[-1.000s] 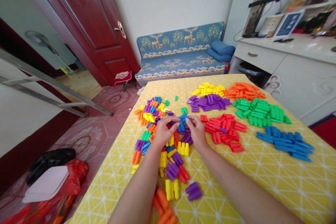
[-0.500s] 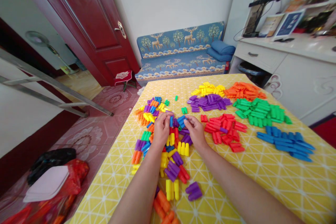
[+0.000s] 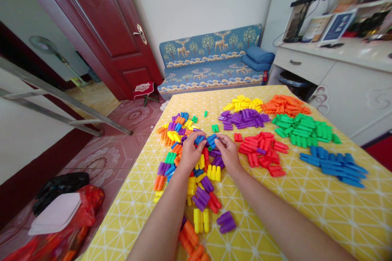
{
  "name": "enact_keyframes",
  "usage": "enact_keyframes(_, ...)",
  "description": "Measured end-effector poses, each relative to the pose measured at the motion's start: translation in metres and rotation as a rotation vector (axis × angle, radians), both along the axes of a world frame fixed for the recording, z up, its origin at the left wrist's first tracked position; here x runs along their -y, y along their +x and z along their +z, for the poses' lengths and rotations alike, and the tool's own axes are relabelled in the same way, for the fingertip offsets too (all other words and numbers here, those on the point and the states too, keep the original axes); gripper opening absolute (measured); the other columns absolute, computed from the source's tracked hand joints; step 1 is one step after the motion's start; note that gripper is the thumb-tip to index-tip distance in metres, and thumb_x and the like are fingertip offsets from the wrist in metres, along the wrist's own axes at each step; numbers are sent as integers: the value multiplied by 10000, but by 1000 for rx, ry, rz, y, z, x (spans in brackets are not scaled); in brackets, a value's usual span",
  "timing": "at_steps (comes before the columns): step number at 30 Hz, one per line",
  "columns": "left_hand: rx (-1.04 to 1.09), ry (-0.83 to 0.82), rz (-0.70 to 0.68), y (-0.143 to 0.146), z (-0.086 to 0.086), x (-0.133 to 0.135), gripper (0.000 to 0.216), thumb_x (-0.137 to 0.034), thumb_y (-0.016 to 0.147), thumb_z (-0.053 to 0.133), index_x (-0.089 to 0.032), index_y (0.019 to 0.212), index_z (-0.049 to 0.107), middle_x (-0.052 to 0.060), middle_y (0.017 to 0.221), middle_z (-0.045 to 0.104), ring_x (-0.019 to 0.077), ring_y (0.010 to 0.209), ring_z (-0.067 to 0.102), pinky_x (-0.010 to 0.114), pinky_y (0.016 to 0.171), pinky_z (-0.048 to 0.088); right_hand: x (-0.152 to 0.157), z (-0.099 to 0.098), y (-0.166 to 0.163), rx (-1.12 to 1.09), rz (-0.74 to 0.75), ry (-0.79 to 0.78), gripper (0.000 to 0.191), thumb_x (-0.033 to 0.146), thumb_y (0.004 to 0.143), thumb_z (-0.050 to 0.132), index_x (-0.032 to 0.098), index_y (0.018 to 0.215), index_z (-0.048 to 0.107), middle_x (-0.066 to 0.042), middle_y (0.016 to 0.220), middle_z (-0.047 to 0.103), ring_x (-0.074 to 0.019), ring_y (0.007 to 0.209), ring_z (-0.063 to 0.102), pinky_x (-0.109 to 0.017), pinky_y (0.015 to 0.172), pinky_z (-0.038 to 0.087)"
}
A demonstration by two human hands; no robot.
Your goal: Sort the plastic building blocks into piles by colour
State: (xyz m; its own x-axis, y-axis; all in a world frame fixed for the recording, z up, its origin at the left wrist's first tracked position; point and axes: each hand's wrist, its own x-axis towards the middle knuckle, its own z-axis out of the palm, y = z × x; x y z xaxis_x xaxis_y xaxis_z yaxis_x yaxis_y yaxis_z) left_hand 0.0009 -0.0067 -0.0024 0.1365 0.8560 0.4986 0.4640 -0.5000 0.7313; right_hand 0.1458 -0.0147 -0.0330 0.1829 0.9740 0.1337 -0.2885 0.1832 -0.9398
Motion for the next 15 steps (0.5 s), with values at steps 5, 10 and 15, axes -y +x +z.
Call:
enact_keyframes(5,-73,-3,-62,1,2,2,172,-207,839,611,-205,1002,667,51,1014,690,201,984,633,343,914,473,0,-2,1,22,-1,23,257,384,750,676,205,933,646,-28,866,696,-176,776,644,-316,705,525)
enact_keyframes(10,-95,-11,-44,1,2,2,189,-213,832,629,-198,1015,673,50,1004,703,196,960,646,330,896,483,-2,-5,1,21,13,21,262,379,758,669,196,943,638,-34,884,693,-174,792,643,-310,720,520)
enact_keyframes(15,-116,-3,-26,2,3,3,190,-174,830,610,-194,1006,677,46,1003,708,190,957,648,317,893,483,-2,-5,1,34,27,21,282,380,760,670,186,960,630,-47,898,690,-175,804,643,-307,727,519)
